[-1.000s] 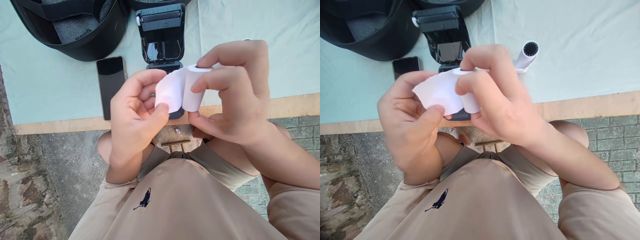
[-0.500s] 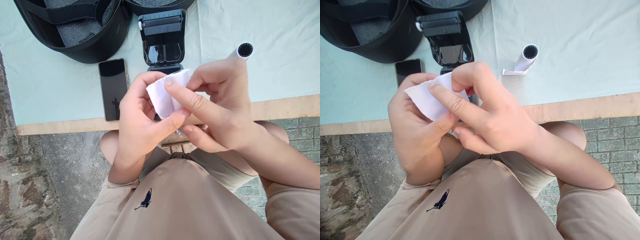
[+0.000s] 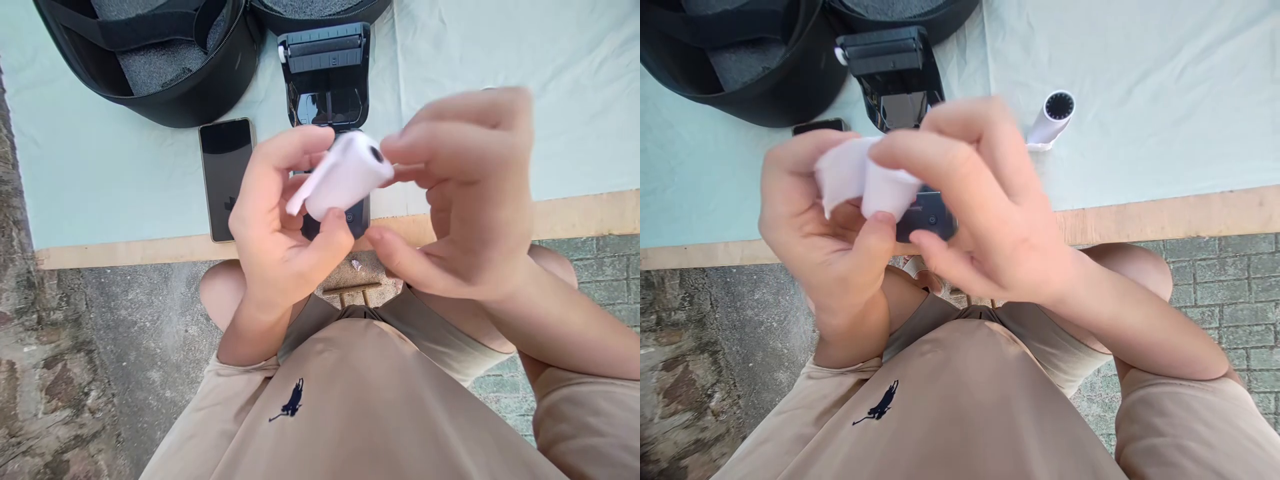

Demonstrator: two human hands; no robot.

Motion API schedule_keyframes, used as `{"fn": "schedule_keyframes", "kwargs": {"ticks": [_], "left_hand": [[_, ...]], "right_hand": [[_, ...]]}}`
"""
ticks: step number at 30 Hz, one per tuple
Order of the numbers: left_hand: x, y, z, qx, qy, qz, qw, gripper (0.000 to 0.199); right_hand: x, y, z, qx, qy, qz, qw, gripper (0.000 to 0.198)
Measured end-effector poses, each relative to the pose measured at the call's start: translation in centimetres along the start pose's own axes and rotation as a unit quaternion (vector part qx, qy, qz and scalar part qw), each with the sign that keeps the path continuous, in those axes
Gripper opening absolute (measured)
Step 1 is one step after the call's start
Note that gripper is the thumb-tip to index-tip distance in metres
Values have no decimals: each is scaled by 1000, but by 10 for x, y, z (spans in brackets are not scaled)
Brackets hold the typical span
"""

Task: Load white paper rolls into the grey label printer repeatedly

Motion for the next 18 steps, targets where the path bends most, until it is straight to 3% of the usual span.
{"fn": "schedule_keyframes", "kwargs": {"ticks": [3,6,12,14,16,18], "left_hand": [[0,-6,0,22,-24,-16,999,35],[1,-9,0,23,-40,-4,999,26],[3,-11,2,27,-87,-2,996,36],[11,-19,4,60,-88,-7,994,33],[27,-24,7,9,-14,32,999,24],[39,-35,6,53,-8,174,983,21]], "right_hand": [[3,5,3,-27,10,51,998,41],[-1,4,3,-16,-37,62,997,36],[-2,8,1,-13,-12,24,1000,24],[-1,15,2,-50,18,56,997,26],[-1,26,2,-123,51,110,985,24],[-5,36,1,-172,74,159,969,20]]}}
Point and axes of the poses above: each hand's wrist, its own z-axis towards the middle knuckle, its own x-axis out of the back of the hand, y = z × x, the point moved 4 cm from there along z, towards the middle knuckle, and after that the axes turned 7 degrees about -x, right-handed, at the moved point
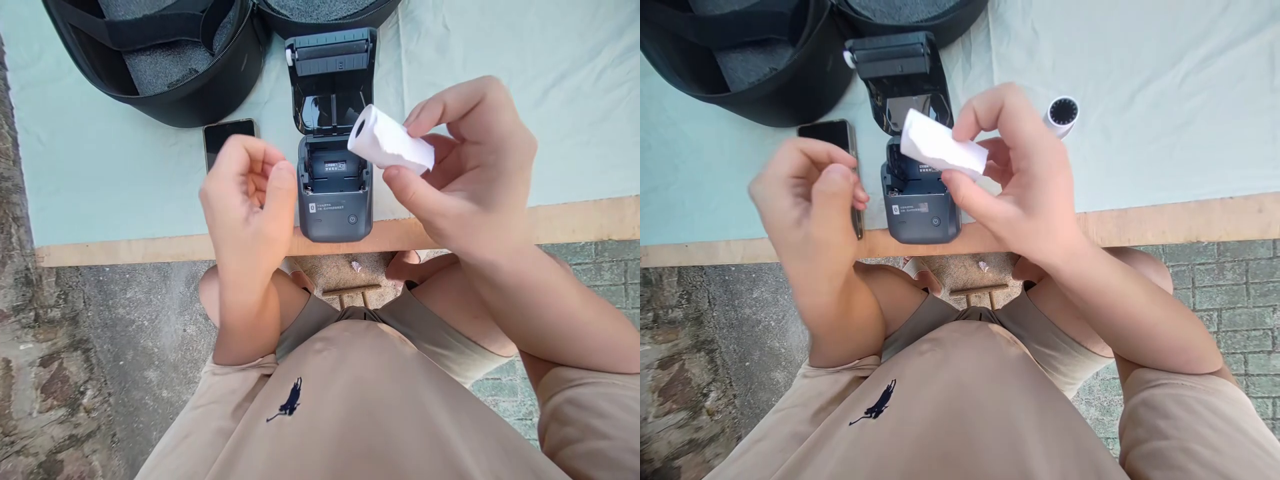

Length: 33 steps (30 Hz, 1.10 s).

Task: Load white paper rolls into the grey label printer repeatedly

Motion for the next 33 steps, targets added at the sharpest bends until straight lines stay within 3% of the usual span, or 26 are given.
{"fn": "schedule_keyframes", "kwargs": {"ticks": [3,7,13,20,23,26,29,32,33], "left_hand": [[2,-11,-3,47,-60,150,986,34],[-9,-7,-8,91,-171,171,966,39],[-17,-10,-12,120,-160,155,968,43],[-21,-24,-15,113,-59,65,990,55],[-29,-29,-15,130,-43,-48,989,53],[-40,-33,-14,159,-36,-187,969,55],[-44,-30,-11,175,7,-306,936,54],[-47,-13,-7,189,-24,-370,909,29],[-47,-8,-7,228,-29,-383,895,20]], "right_hand": [[-7,12,3,-6,-15,37,999,19],[-18,24,5,-12,-52,70,996,20],[-20,33,6,-37,-38,90,995,23],[-19,38,6,-10,-11,102,995,24],[-18,39,7,-3,4,95,996,26],[-15,37,9,-6,17,84,996,29],[-11,28,9,3,20,97,995,29],[-7,15,7,1,18,119,993,24],[-6,11,7,-4,18,121,993,22]]}}
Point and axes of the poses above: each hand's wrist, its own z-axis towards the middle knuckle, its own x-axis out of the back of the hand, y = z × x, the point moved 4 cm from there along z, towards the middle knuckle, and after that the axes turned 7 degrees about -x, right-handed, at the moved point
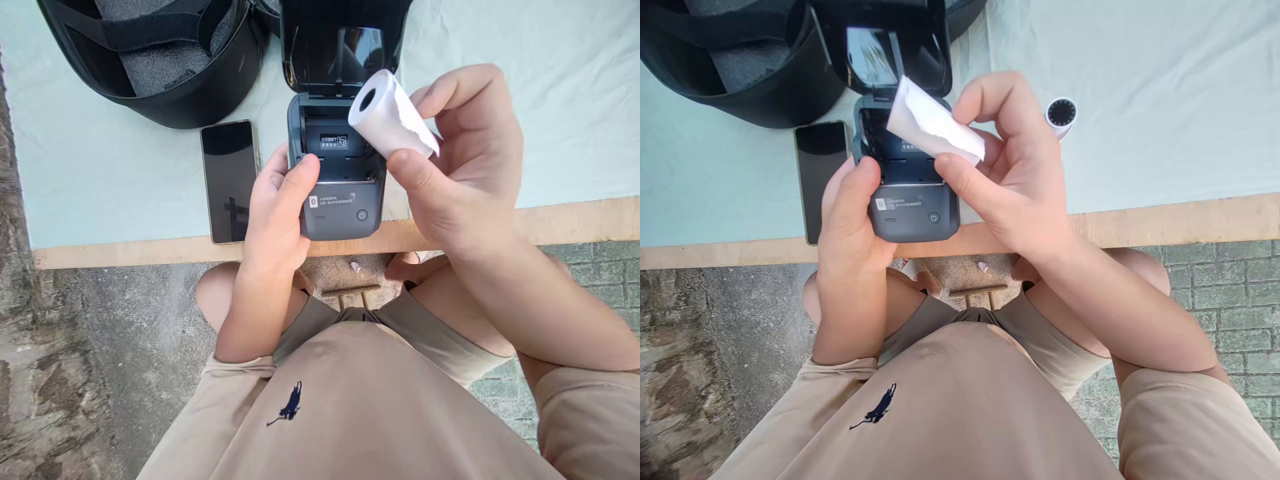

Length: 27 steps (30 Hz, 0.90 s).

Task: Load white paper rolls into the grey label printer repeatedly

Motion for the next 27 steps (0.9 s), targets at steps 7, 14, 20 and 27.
{"fn": "schedule_keyframes", "kwargs": {"ticks": [7,14,20,27], "left_hand": [[-14,2,-6,86,-7,-79,993,8],[-8,-8,-3,104,-39,-53,992,21],[-8,-10,-4,107,-52,-52,992,25],[-6,-14,-3,99,-62,-70,991,25]], "right_hand": [[2,-16,3,57,-37,-94,993,19],[2,-26,9,102,-58,-410,904,20],[-2,-23,11,52,-67,-468,880,16],[4,-21,11,20,-54,-340,939,22]]}}
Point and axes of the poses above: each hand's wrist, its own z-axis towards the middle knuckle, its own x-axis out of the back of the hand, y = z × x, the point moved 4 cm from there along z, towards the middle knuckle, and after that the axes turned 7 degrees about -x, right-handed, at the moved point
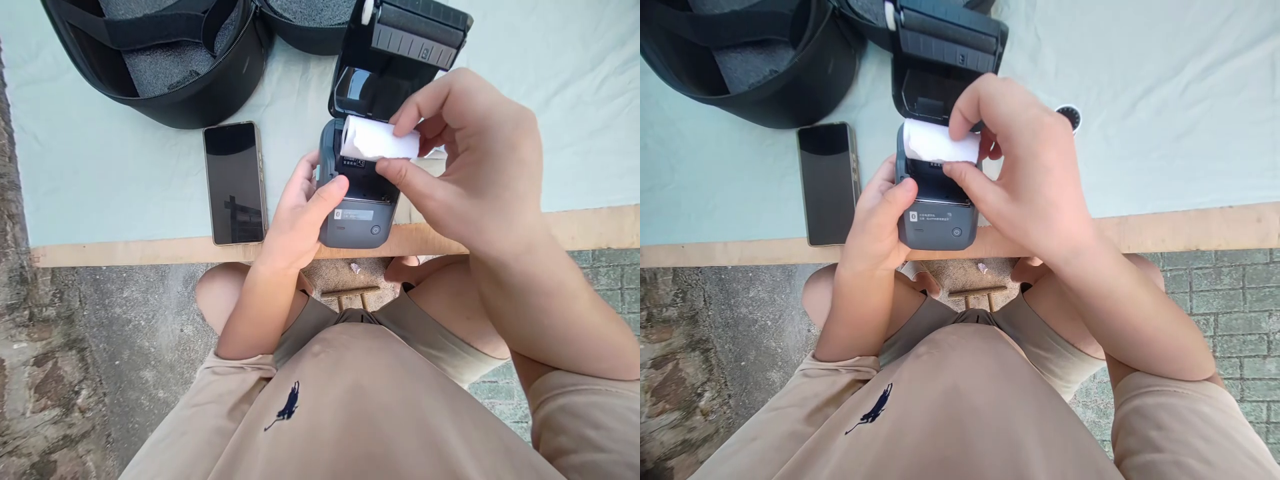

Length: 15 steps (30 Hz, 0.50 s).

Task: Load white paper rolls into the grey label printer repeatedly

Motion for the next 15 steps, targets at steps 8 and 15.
{"fn": "schedule_keyframes", "kwargs": {"ticks": [8,15], "left_hand": [[2,-1,-1,-11,-5,8,1000,27],[2,-3,0,-25,-14,11,1000,27]], "right_hand": [[-6,-4,-1,14,0,-123,992,13],[-14,0,-1,-9,-24,-202,979,8]]}}
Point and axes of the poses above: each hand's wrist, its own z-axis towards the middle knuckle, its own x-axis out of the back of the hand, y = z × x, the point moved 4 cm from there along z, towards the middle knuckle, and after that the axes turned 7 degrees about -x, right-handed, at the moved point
